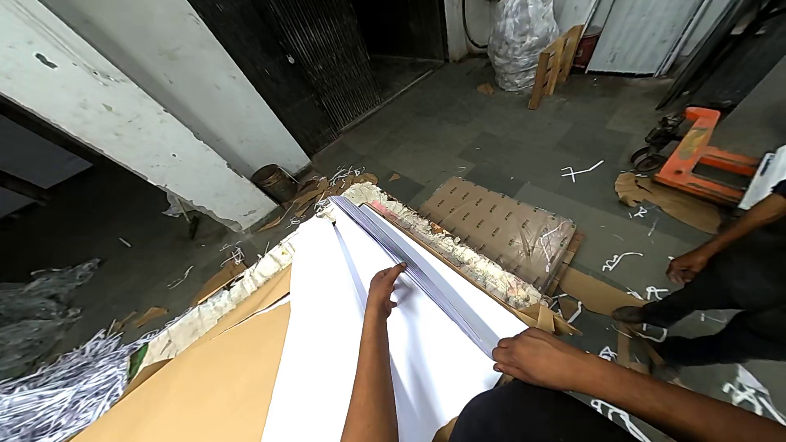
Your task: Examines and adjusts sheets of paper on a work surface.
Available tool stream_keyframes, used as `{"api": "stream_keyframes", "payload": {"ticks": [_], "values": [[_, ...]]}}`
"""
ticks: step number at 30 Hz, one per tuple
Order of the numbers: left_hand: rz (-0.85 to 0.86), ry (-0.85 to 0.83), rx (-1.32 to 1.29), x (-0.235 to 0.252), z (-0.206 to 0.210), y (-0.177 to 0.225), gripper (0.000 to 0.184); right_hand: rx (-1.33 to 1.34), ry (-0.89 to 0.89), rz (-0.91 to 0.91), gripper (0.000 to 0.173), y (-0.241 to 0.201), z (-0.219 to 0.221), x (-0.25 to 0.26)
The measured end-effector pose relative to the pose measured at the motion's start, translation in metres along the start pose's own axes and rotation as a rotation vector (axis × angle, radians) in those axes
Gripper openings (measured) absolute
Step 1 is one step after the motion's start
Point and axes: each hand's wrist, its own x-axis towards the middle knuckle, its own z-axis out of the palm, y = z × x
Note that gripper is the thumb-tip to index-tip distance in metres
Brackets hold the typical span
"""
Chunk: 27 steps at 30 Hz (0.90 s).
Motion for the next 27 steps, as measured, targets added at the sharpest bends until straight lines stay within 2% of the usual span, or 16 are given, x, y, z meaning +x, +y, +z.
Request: {"api": "stream_keyframes", "payload": {"ticks": [27], "values": [[-0.012, 0.008, 0.001, 0.0045, 0.0002, -0.0028, 0.078, -0.012, 0.013, 0.008, 0.044, -0.0028, 0.0025, -0.0001]]}}
